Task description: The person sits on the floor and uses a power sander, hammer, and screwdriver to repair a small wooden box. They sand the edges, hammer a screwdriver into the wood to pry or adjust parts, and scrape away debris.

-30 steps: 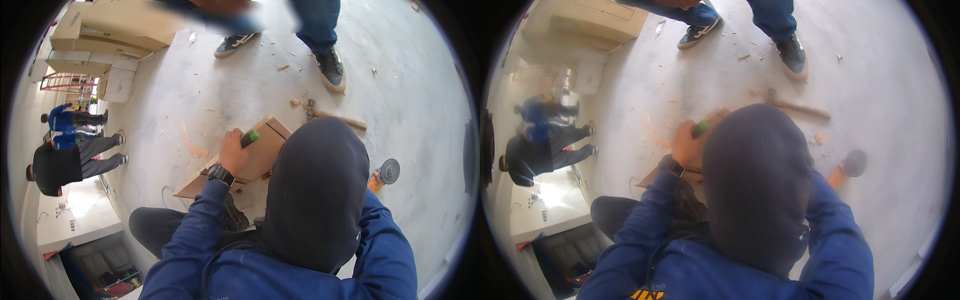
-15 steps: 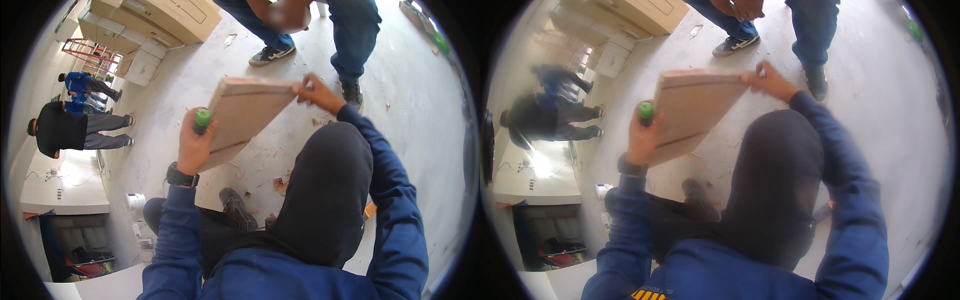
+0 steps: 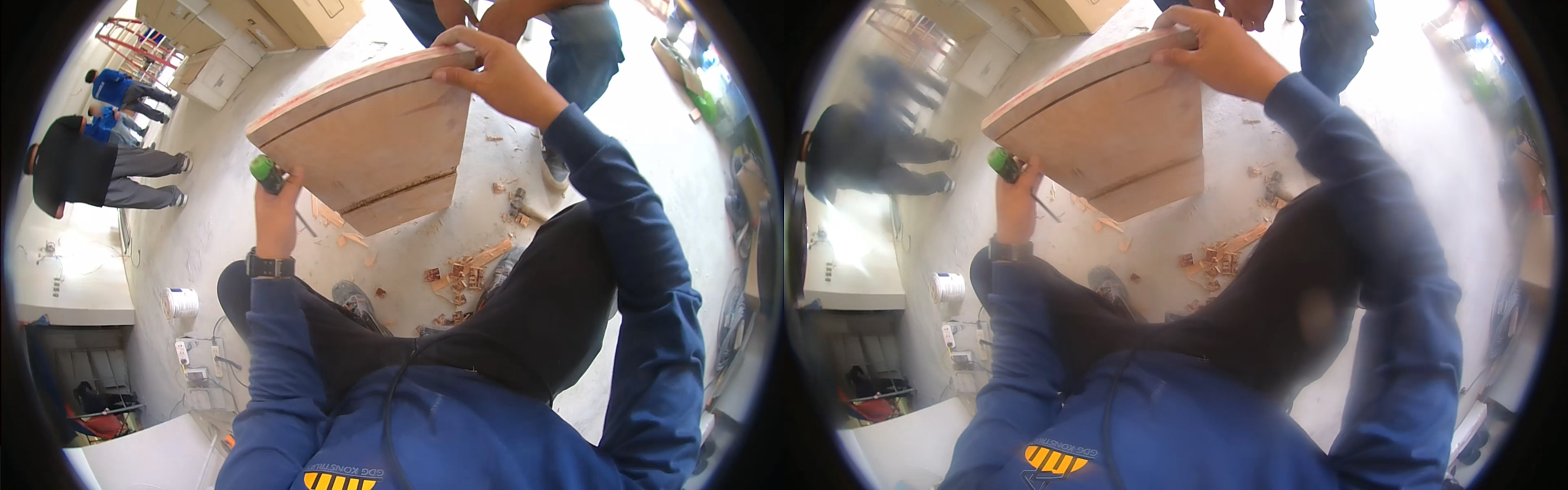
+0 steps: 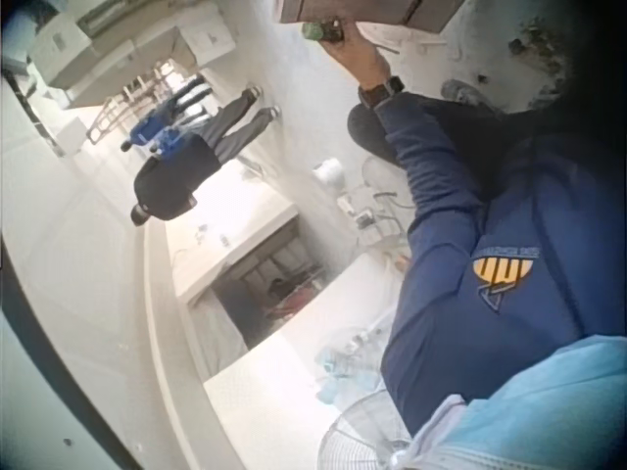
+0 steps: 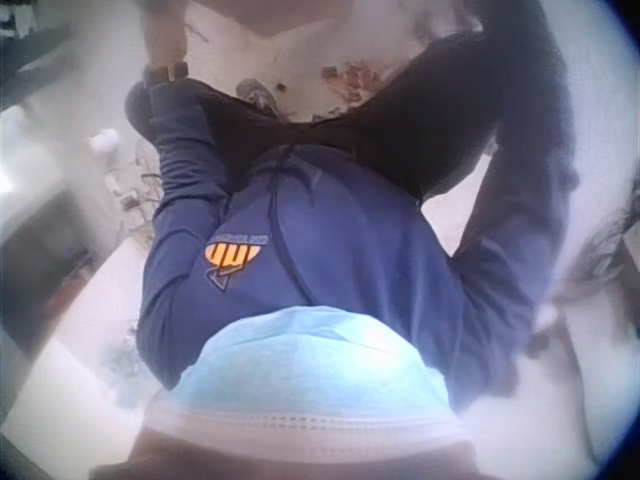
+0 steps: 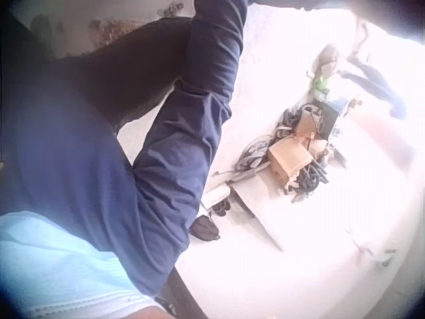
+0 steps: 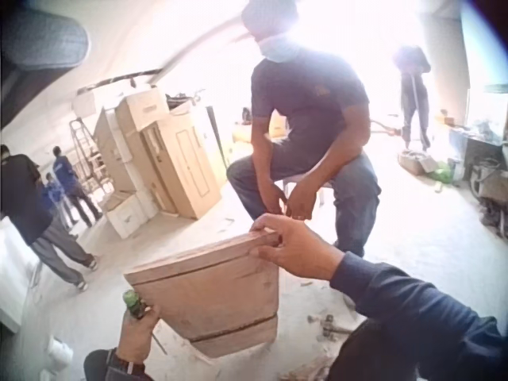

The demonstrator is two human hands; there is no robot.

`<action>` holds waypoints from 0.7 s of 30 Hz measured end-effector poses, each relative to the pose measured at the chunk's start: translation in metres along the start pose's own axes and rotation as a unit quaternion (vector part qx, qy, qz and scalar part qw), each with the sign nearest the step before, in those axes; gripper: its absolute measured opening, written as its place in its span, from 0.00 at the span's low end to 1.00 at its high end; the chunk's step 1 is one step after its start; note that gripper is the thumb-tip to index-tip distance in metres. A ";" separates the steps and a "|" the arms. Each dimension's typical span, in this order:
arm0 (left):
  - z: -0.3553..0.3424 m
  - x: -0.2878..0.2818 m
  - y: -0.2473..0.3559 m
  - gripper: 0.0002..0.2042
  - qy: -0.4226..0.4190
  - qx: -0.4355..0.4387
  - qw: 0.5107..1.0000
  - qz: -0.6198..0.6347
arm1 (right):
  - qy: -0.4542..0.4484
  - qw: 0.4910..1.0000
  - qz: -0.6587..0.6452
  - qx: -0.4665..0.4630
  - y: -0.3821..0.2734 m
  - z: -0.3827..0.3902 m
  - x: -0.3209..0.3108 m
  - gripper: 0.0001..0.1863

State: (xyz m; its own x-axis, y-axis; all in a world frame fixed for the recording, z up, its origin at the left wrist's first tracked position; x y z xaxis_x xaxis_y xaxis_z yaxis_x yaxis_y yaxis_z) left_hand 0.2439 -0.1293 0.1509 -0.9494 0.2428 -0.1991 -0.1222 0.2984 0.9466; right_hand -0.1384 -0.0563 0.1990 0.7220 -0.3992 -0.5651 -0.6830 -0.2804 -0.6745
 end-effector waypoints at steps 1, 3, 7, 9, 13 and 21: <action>-0.003 -0.010 0.011 0.22 0.055 -0.023 0.997 -0.055 | 0.002 1.000 -0.026 -0.007 -0.008 0.001 0.008 0.20; -0.005 -0.025 0.045 0.20 0.123 0.047 0.991 0.027 | -0.009 0.994 -0.103 -0.032 -0.026 0.002 0.027 0.17; -0.011 -0.050 0.122 0.18 0.202 0.080 0.975 0.034 | -0.112 0.977 -0.161 0.080 -0.050 0.013 0.061 0.17; -0.014 -0.051 0.150 0.17 0.181 0.147 0.972 0.041 | -0.098 0.979 -0.168 0.065 -0.058 0.012 0.066 0.18; -0.040 -0.045 0.187 0.17 -0.018 0.134 0.962 0.238 | -0.084 0.978 -0.162 0.096 -0.059 0.003 0.058 0.19; -0.105 0.032 0.184 0.16 -0.138 0.195 0.908 0.344 | -0.080 0.981 -0.166 0.057 -0.062 0.014 0.057 0.18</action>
State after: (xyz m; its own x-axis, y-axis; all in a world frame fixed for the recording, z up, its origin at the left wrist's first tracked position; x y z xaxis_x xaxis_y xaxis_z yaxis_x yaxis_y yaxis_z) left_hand 0.1606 -0.1639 0.3449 -0.6469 0.7018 0.2983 0.6354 0.2797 0.7198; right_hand -0.0536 -0.0496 0.2023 0.9170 -0.1576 -0.3665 -0.3970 -0.2685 -0.8777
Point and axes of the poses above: each hand's wrist, its own z-axis away from the middle knuckle, its own x-axis out of the palm, y = z × x, the point moved 2 cm from there along -z, towards the middle knuckle, and after that the axes turned 8 degrees about x, right-handed, at the moved point
